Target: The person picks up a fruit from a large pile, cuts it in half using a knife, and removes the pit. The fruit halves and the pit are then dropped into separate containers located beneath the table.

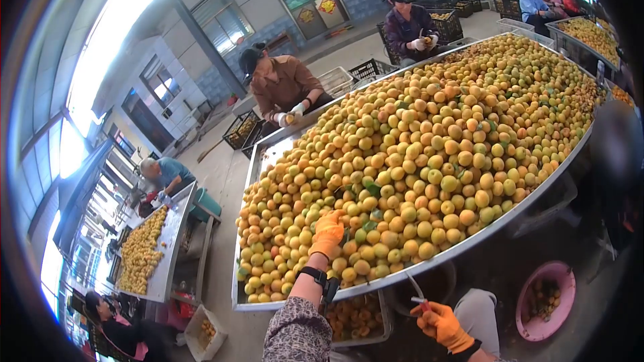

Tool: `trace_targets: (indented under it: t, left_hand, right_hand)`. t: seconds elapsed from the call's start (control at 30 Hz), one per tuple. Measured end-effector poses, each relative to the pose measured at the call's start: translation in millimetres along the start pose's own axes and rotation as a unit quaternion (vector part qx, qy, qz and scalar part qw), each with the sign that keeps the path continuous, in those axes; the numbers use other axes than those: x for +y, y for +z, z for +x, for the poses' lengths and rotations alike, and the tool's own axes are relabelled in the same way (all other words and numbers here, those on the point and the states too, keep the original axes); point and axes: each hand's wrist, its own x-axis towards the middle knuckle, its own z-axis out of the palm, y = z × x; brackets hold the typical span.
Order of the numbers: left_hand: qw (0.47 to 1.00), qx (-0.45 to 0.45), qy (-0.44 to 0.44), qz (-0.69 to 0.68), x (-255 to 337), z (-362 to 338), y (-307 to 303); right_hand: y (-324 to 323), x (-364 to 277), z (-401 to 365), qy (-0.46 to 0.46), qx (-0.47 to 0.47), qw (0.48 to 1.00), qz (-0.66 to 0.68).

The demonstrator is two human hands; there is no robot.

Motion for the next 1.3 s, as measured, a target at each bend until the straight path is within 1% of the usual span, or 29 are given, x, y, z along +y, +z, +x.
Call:
trace_targets:
  t: [0.07, 0.1, 0.17, 0.2, 0.27, 0.3, 0.37, 0.47, 0.53, 0.57, 0.6, 0.7, 0.73, 0.8, 0.83, 0.87, 0.9, 0.93, 0.97, 1.0, 1.03, 1.07, 1.13, 1.17, 1.2, 1.27, 1.3]
  left_hand:
    - [0.985, -0.093, -0.006, 0.143, 3.4, 27.4, 6.3]
    - [0.984, -0.1, -0.002, 0.146, 4.8, 37.4, 11.5]
    - [0.962, -0.123, 0.038, 0.241, 4.2, 48.6, 21.6]
    - [0.959, -0.134, 0.039, 0.245, 2.0, 51.9, 24.2]
    - [0.956, -0.198, 0.002, 0.216, 1.4, 54.1, 21.0]
    - [0.954, -0.225, -0.022, 0.197, 4.8, 51.4, 15.8]
    - [0.954, -0.235, -0.019, 0.186, 0.0, 51.8, 15.7]
    - [0.955, -0.248, -0.005, 0.163, 0.7, 51.1, 15.5]
    - [0.971, -0.201, 0.028, 0.126, -3.8, 45.8, 16.4]
    - [0.969, -0.199, 0.01, 0.149, 0.2, 43.9, 13.9]
    - [0.977, -0.167, 0.004, 0.131, 3.4, 38.1, 11.0]
    - [0.982, -0.119, 0.017, 0.143, -1.1, 29.1, 15.6]
    - [0.983, -0.115, 0.017, 0.139, 1.0, 25.3, 12.9]
    - [0.987, 0.012, 0.009, 0.16, 9.0, 14.5, 6.9]
    - [0.994, 0.084, -0.025, 0.062, 6.9, 14.3, 8.3]
    - [0.994, 0.098, -0.046, 0.017, 21.9, 6.0, -12.9]
    - [0.979, 0.126, -0.044, -0.154, 24.3, 1.8, -20.8]
    - [0.934, 0.153, -0.039, -0.319, 24.5, -4.9, -27.3]
    - [0.854, 0.105, -0.033, -0.509, 34.0, -18.7, -42.2]
    - [0.786, 0.028, -0.061, -0.615, 42.8, -38.5, -56.4]
    - [0.709, -0.013, -0.035, -0.704, 61.4, -64.3, -74.8]
    - [0.621, -0.054, -0.01, -0.782, 77.1, -89.2, -87.5]
    - [0.524, -0.104, -0.032, -0.845, 88.9, -137.3, -93.6]
    - [0.478, -0.142, -0.021, -0.866, 96.6, -160.9, -100.7]
    - [0.441, -0.145, -0.023, -0.885, 102.2, -184.8, -101.6]
    - [0.416, -0.127, -0.069, -0.898, 113.9, -227.7, -106.1]
    - [0.359, -0.14, -0.061, -0.921, 118.1, -244.2, -106.7]
  right_hand:
    - [-4.2, -5.7, 6.4, 0.008, 0.003, 1.0, 0.004]
    - [-4.7, -8.2, 7.1, 0.015, 0.012, 1.0, -0.002]
    - [-7.1, -11.2, 13.4, 0.037, 0.032, 0.999, -0.017]
    - [-7.4, -12.9, 15.6, 0.044, 0.035, 0.998, -0.007]
    - [-6.7, -19.2, 17.4, 0.036, -0.001, 0.999, -0.007]
    - [-7.7, -20.1, 19.1, 0.037, -0.002, 0.999, -0.005]
    - [-6.8, -20.6, 22.4, 0.068, -0.003, 0.997, -0.038]
    - [-4.4, -26.9, 20.3, 0.066, 0.003, 0.998, -0.02]
    - [-7.3, -22.7, 18.9, 0.062, 0.001, 0.998, -0.006]
    - [-8.6, -18.9, 19.0, 0.061, -0.001, 0.998, 0.007]
    - [-9.6, -13.9, 18.6, 0.053, -0.005, 0.999, 0.006]
    - [-10.6, -3.5, 15.5, 0.043, 0.004, 0.999, 0.003]
    - [-9.6, -1.7, 12.7, 0.036, 0.007, 0.999, -0.001]
    - [-10.0, 1.5, 4.6, 0.029, 0.017, 0.999, -0.006]
    - [-9.1, 1.9, 0.7, 0.003, 0.009, 1.0, 0.009]
    - [-7.3, 1.6, -1.9, -0.023, 0.0, 0.999, 0.023]
    - [-5.8, 0.4, -2.5, -0.042, 0.004, 0.999, -0.003]
    - [-6.9, 3.2, -0.7, -0.04, 0.001, 0.999, -0.009]
    - [-9.2, 7.1, 2.3, -0.05, 0.004, 0.999, 0.008]
    - [-8.5, 9.7, 1.2, -0.06, 0.005, 0.998, 0.025]
    - [-1.4, 6.6, -3.1, -0.085, -0.013, 0.996, 0.002]
    - [8.8, 1.0, -9.5, -0.08, -0.015, 0.997, -0.001]
    - [34.0, -12.7, -29.4, -0.1, -0.052, 0.993, -0.036]
    - [46.6, -18.8, -39.0, -0.105, -0.057, 0.991, -0.06]
    - [55.4, -18.0, -45.4, -0.095, -0.054, 0.992, -0.064]
    - [68.6, -15.6, -55.4, -0.135, -0.088, 0.983, -0.083]
    - [74.1, -13.4, -60.2, -0.143, -0.101, 0.98, -0.097]
